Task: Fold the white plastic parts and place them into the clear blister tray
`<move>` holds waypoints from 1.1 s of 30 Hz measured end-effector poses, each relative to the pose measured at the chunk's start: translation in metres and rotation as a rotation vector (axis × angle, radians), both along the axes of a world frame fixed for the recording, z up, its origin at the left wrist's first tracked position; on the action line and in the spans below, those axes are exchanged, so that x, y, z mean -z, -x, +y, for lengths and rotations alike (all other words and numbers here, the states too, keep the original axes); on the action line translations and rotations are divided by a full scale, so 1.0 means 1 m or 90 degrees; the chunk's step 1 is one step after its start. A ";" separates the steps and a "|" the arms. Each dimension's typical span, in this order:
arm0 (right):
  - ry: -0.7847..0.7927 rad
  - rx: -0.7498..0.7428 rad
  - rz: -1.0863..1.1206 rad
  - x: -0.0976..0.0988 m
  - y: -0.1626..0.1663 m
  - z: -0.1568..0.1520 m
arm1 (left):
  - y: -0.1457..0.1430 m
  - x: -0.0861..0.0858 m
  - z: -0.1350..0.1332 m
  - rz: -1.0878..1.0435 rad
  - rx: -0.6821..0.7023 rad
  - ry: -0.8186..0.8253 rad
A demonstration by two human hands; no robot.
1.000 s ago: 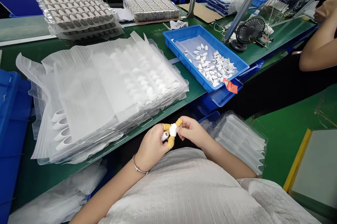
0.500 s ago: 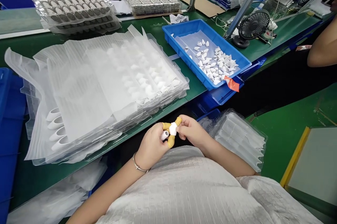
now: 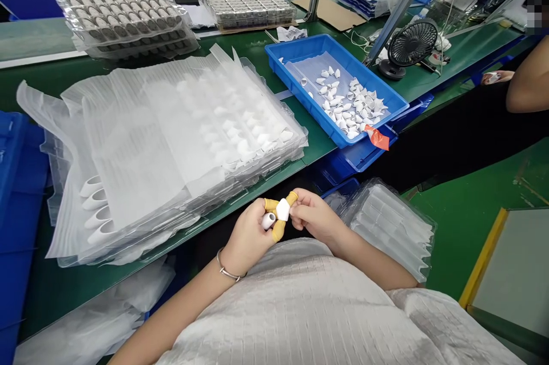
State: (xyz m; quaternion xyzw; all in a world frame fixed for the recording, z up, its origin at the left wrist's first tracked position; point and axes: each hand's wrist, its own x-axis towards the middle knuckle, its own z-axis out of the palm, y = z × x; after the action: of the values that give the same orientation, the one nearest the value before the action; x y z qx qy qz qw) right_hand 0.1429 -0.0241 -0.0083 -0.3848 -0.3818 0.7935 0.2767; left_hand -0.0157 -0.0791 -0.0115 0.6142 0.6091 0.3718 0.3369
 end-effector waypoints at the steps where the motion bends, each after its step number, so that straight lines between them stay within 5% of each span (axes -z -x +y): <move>1: -0.002 0.001 0.000 0.001 0.000 -0.001 | 0.000 0.000 0.000 0.019 0.000 -0.004; 7: -0.017 0.018 -0.020 0.008 0.003 -0.005 | -0.001 0.006 -0.002 0.169 0.012 -0.040; 33: 0.032 0.023 -0.023 0.003 0.009 -0.012 | 0.001 0.007 -0.011 0.208 0.008 -0.038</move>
State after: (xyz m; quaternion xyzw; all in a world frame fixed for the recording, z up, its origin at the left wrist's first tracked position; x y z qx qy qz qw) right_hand 0.1336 -0.0362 -0.0109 -0.4128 -0.3598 0.7905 0.2743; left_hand -0.0163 -0.0904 -0.0182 0.6799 0.6406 0.2831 0.2173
